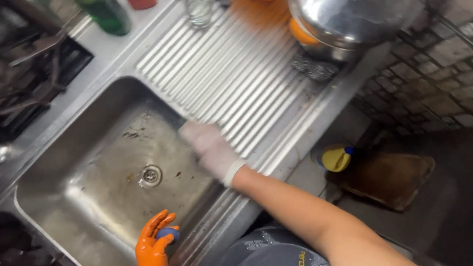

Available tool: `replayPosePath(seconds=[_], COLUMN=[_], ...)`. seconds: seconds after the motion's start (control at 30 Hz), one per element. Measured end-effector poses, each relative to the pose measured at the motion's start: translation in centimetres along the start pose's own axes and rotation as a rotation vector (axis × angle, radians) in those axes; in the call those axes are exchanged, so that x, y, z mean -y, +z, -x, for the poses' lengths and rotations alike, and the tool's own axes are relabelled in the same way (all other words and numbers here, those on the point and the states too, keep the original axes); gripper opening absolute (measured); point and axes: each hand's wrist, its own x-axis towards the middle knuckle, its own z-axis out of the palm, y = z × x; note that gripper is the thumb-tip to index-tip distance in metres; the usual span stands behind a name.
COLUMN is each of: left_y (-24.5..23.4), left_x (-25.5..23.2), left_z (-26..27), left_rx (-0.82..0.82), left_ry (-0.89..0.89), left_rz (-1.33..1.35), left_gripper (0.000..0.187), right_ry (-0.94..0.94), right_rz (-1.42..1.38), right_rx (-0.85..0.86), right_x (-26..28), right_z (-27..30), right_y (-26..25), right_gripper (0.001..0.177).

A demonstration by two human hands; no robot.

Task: The person scrubs several small dark containers and lids in a soapy sink using a steel wool pad, then rinses them under running water and places them on the sink drainer. The person also wipes the sink drainer with a sponge.

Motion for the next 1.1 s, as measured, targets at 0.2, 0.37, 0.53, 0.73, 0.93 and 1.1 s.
replayPosePath(seconds=[0.2,0.37,0.53,0.73,0.93,1.1], left_y=[-0.3,0.4,0.2,-1.2,-4.3,-4.8], left_x=[-0.6,-3.4,-5.4,-5.3,-3.0,-4.6], left_z=[-0.9,1.2,4.1,6.1,5.0,5.9], left_rx=[0.062,0.051,0.011,-0.006,0.043,0.016], left_ry=[0.07,0.072,-0.025,-0.158,0.168,0.076], left_rz=[-0.025,-0.065,-0.116,-0.066,-0.081,-0.142], left_gripper=[0.055,0.053,0.048,0.046,0.047,0.046], right_ry=[0.463,0.093,0.807,0.268,0.744,0.215], right_rz=[-0.061,0.453,-0.049,0.074,0.139,0.272], right_rx=[0.146,-0.363,-0.199,0.185,0.2,-0.506], right_x=[5.0,-13.0,3.6,5.3,9.7,-13.9], right_z=[-1.1,5.5,4.1,9.3,3.5,8.7], right_y=[-9.2,-15.7,-13.2,1.5,-8.8,-16.6], right_gripper=[0.034,0.052,0.042,0.045,0.021,0.031])
